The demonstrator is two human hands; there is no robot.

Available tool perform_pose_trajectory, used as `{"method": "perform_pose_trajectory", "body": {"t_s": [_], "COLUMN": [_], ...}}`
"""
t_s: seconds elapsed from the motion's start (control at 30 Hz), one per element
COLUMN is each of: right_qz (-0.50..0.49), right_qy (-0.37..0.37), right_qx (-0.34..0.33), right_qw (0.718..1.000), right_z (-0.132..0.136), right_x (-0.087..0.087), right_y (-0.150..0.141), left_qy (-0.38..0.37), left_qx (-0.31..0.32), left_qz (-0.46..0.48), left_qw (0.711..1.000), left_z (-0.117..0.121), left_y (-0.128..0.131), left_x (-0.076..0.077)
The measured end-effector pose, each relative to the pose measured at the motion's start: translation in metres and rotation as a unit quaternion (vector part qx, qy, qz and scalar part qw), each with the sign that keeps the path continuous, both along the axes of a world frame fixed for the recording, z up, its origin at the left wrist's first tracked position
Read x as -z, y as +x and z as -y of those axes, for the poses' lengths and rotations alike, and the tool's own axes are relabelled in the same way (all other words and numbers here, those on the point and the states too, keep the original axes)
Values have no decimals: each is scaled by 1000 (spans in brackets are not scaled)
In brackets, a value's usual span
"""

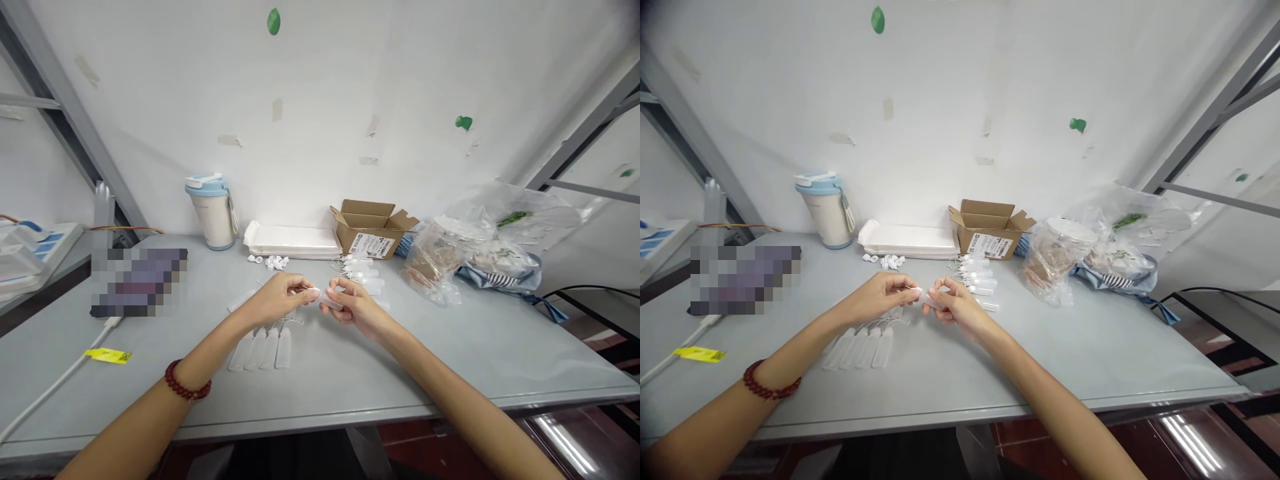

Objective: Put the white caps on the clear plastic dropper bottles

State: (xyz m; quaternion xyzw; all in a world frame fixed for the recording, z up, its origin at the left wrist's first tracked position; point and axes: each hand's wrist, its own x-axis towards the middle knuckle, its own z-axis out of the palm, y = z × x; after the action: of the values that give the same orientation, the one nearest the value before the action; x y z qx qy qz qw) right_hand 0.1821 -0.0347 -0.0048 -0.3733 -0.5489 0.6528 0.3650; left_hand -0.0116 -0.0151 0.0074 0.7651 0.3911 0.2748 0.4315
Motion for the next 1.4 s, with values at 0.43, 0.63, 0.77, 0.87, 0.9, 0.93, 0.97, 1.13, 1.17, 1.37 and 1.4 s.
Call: {"method": "perform_pose_trajectory", "body": {"t_s": [0.43, 0.63, 0.77, 0.87, 0.9, 0.93, 0.97, 1.13, 1.17, 1.37, 1.4], "right_qz": [128, 93, 85, 94, 94, 94, 94, 118, 116, 70, 59], "right_qy": [201, 160, 170, 190, 194, 197, 200, 198, 194, 113, 94], "right_qx": [106, 91, 103, 108, 107, 106, 107, 121, 124, 131, 131], "right_qw": [965, 978, 976, 971, 971, 970, 969, 965, 966, 982, 985], "right_z": [0, -3, -4, -3, -3, -3, -2, 0, 0, -3, -4], "right_x": [4, 4, 5, 5, 5, 5, 4, 3, 3, 7, 7], "right_y": [1, 4, 3, 2, 2, 2, 2, 2, 2, -1, -2], "left_qy": [-34, 86, 67, 16, 4, -2, -3, 44, 66, 200, 221], "left_qx": [-9, -11, -14, 9, 19, 26, 29, 3, -4, -29, -29], "left_qz": [41, -31, -24, -1, 1, -1, -5, -36, -42, -82, -89], "left_qw": [999, 996, 997, 1000, 1000, 1000, 1000, 998, 997, 976, 971], "left_z": [-5, 1, 0, -1, -1, 0, 1, 6, 6, 6, 6], "left_y": [0, 2, 3, 2, 2, 2, 2, 3, 3, 9, 10], "left_x": [5, 3, 5, 3, 2, 0, -1, -2, -1, 10, 11]}}
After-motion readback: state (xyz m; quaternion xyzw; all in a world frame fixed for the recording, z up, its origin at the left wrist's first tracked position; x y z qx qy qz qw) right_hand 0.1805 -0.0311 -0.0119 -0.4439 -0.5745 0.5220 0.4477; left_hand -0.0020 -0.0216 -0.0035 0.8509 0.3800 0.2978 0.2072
